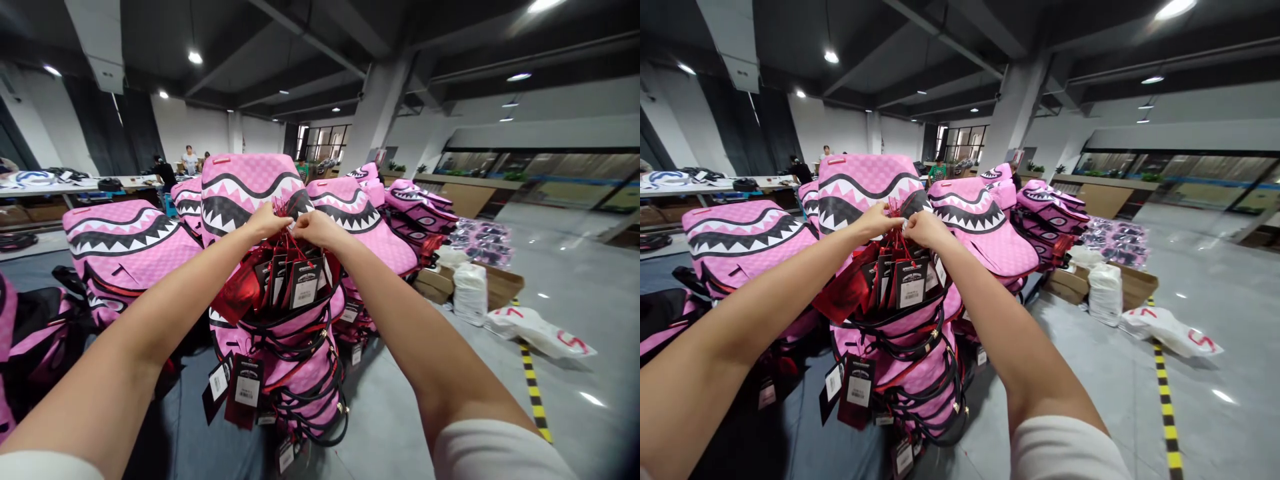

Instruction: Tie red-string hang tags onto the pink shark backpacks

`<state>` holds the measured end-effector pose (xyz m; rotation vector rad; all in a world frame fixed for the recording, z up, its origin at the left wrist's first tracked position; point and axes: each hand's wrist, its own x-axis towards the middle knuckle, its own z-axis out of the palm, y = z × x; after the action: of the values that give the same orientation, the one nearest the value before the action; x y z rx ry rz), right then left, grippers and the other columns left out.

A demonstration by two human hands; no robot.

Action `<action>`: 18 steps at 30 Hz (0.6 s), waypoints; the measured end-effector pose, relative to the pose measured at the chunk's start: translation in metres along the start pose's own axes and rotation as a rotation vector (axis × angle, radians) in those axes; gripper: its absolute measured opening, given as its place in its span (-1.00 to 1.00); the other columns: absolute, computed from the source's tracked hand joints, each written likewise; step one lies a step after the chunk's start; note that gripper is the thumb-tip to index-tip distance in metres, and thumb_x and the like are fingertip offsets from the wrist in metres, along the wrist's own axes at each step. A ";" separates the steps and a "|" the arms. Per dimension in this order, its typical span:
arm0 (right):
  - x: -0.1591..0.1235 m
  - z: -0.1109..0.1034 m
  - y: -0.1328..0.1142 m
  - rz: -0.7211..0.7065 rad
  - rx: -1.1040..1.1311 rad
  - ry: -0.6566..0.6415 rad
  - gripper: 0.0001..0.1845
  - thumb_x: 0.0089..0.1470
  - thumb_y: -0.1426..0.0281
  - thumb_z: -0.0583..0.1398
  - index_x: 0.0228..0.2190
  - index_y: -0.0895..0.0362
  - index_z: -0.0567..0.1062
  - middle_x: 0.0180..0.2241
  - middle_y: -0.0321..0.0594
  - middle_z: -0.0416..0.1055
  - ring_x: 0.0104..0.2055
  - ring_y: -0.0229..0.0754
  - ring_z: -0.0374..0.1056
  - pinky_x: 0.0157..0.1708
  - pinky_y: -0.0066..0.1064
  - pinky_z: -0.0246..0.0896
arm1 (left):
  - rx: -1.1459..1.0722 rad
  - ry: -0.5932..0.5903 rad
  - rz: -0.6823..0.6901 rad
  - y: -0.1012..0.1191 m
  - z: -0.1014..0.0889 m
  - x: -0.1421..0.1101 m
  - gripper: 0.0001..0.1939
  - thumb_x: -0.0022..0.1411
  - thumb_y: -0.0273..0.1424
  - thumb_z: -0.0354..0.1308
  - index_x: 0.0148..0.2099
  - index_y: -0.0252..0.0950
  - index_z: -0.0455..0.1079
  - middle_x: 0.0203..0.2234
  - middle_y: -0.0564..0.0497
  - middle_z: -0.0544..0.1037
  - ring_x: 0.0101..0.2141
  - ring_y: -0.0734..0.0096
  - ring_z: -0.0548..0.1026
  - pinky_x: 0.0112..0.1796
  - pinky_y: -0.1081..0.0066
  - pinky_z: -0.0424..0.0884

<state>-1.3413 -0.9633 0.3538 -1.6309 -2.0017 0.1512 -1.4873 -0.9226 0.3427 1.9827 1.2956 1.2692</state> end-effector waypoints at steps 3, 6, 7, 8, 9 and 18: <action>0.000 -0.004 0.004 0.014 0.024 -0.026 -0.82 0.01 0.35 0.25 -0.53 0.19 0.50 -0.64 -0.38 0.25 -0.57 -0.36 0.11 -0.50 -0.47 0.00 | -0.046 -0.009 -0.032 -0.003 0.010 0.002 -0.69 0.00 -0.45 0.31 -0.17 -0.40 0.39 -0.44 -0.02 0.52 -0.37 0.37 0.47 -0.27 0.39 0.37; -0.002 -0.008 0.004 -0.021 -0.082 -0.059 -0.81 0.08 0.34 0.19 -0.48 0.19 0.51 -0.54 -0.30 0.35 -0.48 -0.30 0.21 -0.40 -0.43 0.10 | -0.181 -0.025 -0.017 -0.008 0.011 0.001 -0.75 0.03 -0.52 0.29 -0.20 -0.39 0.37 -0.56 0.09 0.44 -0.50 0.50 0.41 -0.35 0.47 0.34; -0.004 -0.008 0.004 -0.050 -0.157 -0.055 -0.84 0.07 0.37 0.20 -0.46 0.18 0.52 -0.45 -0.24 0.40 -0.39 -0.26 0.27 -0.32 -0.39 0.15 | -0.222 -0.018 -0.022 -0.009 0.010 0.000 -0.73 0.03 -0.55 0.28 -0.18 -0.39 0.36 -0.58 0.12 0.42 -0.53 0.54 0.38 -0.38 0.49 0.32; -0.006 -0.009 0.003 -0.084 -0.245 -0.037 -0.87 0.06 0.39 0.20 -0.44 0.18 0.53 -0.34 -0.18 0.44 -0.29 -0.20 0.31 -0.22 -0.33 0.18 | -0.256 -0.008 -0.040 -0.010 0.008 -0.001 -0.70 0.04 -0.58 0.28 -0.15 -0.39 0.34 -0.60 0.14 0.40 -0.56 0.57 0.36 -0.41 0.51 0.30; -0.008 -0.011 0.001 -0.114 -0.338 -0.008 -0.88 0.05 0.40 0.20 -0.42 0.17 0.54 -0.24 -0.13 0.45 -0.18 -0.12 0.32 -0.13 -0.25 0.17 | -0.283 0.002 -0.064 -0.010 0.007 -0.002 -0.68 0.06 -0.59 0.27 -0.11 -0.39 0.32 -0.61 0.16 0.39 -0.59 0.59 0.33 -0.44 0.53 0.27; -0.022 -0.039 0.004 -0.003 -0.389 -0.064 -0.89 0.00 0.45 0.18 -0.44 0.13 0.53 -0.44 -0.22 0.45 -0.33 -0.17 0.33 -0.24 -0.30 0.21 | -0.475 -0.063 -0.186 0.008 0.008 -0.014 -0.66 0.16 -0.63 0.21 -0.02 -0.45 0.28 -0.62 0.12 0.39 -0.59 0.58 0.36 -0.43 0.50 0.30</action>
<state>-1.3167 -0.9924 0.3778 -1.8755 -2.1831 -0.2036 -1.4783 -0.9383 0.3385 1.5214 1.0053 1.2699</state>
